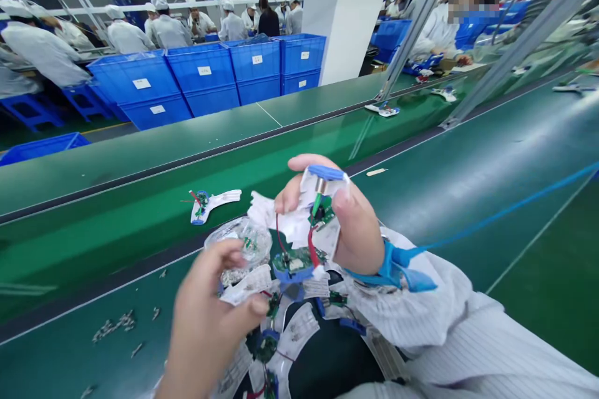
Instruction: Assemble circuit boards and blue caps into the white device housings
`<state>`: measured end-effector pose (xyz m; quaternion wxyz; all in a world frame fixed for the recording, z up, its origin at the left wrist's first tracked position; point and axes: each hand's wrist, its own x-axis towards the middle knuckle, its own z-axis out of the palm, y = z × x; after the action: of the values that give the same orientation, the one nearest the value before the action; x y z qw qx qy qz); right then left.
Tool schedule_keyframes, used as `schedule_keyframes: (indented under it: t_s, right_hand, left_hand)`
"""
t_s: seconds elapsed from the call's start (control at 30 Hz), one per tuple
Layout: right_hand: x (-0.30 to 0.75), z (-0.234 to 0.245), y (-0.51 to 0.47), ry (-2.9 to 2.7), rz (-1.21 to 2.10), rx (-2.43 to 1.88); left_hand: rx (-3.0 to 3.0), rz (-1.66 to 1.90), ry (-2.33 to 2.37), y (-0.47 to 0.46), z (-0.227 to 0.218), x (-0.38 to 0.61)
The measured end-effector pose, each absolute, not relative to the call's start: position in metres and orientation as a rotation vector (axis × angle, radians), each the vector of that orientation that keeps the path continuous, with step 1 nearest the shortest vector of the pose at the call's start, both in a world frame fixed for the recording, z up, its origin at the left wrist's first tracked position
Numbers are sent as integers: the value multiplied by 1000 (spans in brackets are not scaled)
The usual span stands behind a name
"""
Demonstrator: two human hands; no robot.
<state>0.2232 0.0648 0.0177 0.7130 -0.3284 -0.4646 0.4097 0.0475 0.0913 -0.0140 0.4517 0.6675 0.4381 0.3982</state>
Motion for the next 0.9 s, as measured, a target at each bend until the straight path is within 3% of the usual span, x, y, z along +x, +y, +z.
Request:
schedule_keyframes:
  t_s: [0.1, 0.23, 0.47, 0.63, 0.73, 0.9]
  right_hand:
    - [216, 8, 61, -1107, 703, -811]
    - [209, -1, 54, -1140, 546, -827]
    - [216, 1, 57, -1135, 916, -1197]
    - [214, 7, 52, -1442, 545, -1110]
    - [209, 15, 47, -1529, 687, -974]
    - [205, 21, 48, -1510, 773, -1112]
  left_hand:
    - [1249, 698, 764, 74, -18, 63]
    - [1000, 783, 681, 67, -19, 78]
    - [1049, 986, 805, 70, -5, 68]
    - [1112, 1019, 881, 64, 5, 62]
    - [1256, 1022, 998, 60, 6, 62]
    - [1459, 1077, 1294, 52, 10, 61]
